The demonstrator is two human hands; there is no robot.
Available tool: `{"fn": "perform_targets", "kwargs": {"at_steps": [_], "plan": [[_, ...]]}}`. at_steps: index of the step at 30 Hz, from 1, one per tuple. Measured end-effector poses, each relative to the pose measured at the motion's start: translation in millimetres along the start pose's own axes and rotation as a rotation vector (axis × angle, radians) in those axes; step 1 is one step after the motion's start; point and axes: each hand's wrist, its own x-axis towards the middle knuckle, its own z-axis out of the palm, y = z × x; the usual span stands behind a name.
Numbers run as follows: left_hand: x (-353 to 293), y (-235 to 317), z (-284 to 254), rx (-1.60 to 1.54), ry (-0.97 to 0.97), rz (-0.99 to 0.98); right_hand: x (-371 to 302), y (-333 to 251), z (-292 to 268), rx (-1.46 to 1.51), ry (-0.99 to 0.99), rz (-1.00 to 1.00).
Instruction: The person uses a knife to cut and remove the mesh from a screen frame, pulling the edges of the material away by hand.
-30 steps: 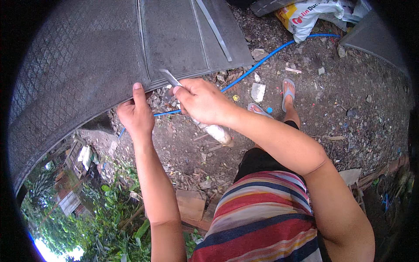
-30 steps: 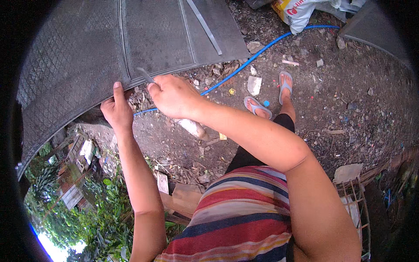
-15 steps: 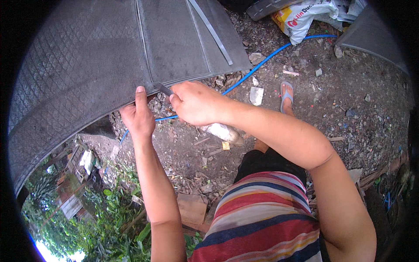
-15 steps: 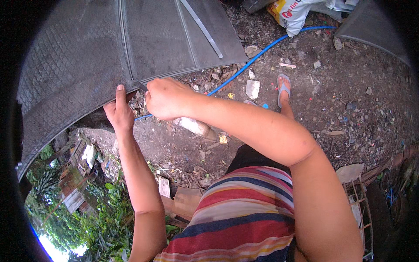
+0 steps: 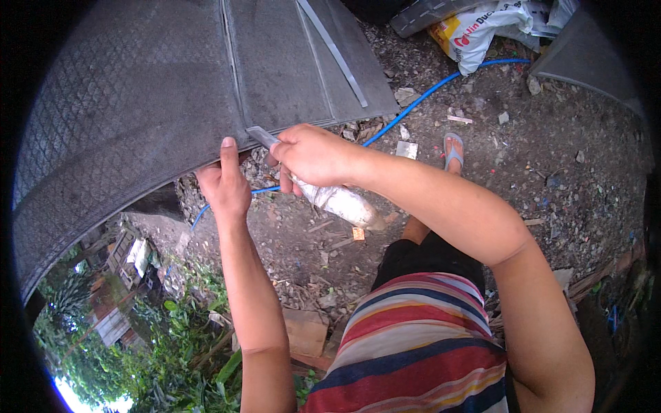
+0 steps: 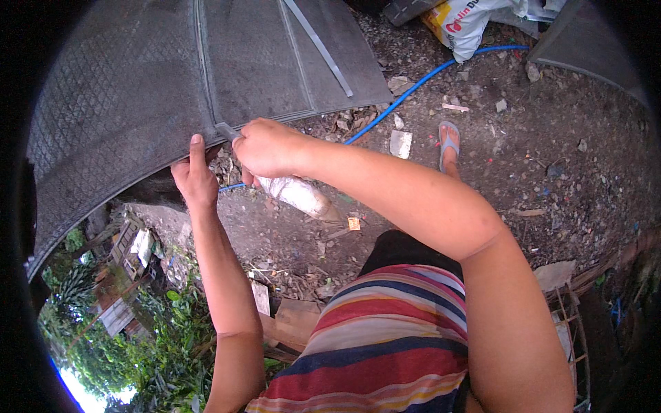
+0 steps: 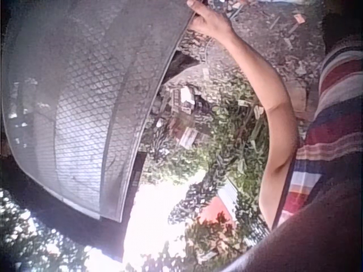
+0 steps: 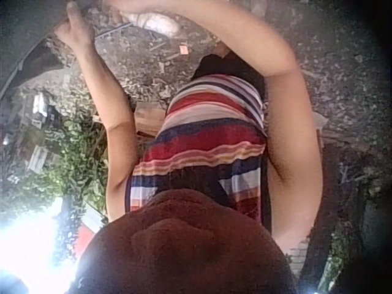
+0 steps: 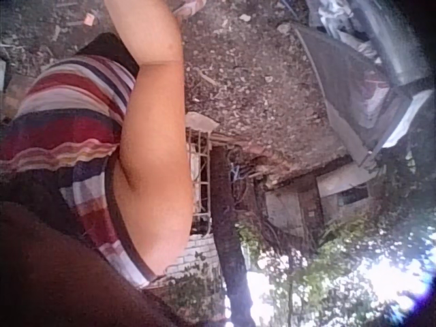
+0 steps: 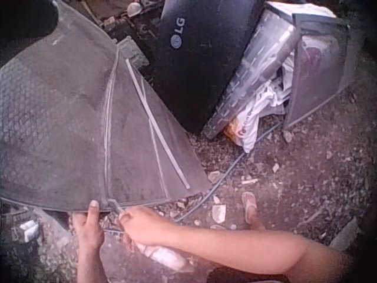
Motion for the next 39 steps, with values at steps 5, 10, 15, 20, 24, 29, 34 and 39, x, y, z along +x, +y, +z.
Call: {"fn": "perform_targets", "kwargs": {"at_steps": [5,10,15,20,24,29,34,39], "plan": [[1,1,0,0.009,0.005,-0.019,-2,-2,2,0.114,0.047,0.026],[2,21,10,0.014,0.066,-0.083,8,-10,0,-0.006,0.004,0.046],[6,16,4,0.013,0.045,-0.104,12,-11,11,0.074,0.032,0.048],[10,27,9,-0.016,0.093,-0.107,31,42,21,0.718,-0.096,-0.056],[11,12,0,-0.062,0.11,-0.157,33,57,47,1.088,-0.155,-0.103],[15,11,1,-0.035,0.085,-0.163,37,57,62,1.368,-0.219,-0.195],[22,0,-4,-0.069,0.101,-0.158,40,45,51,1.289,-0.046,-0.441],[4,5,-10,-0.047,0.153,-0.121,14,-1,-77,0.935,0.406,-0.652]]}}
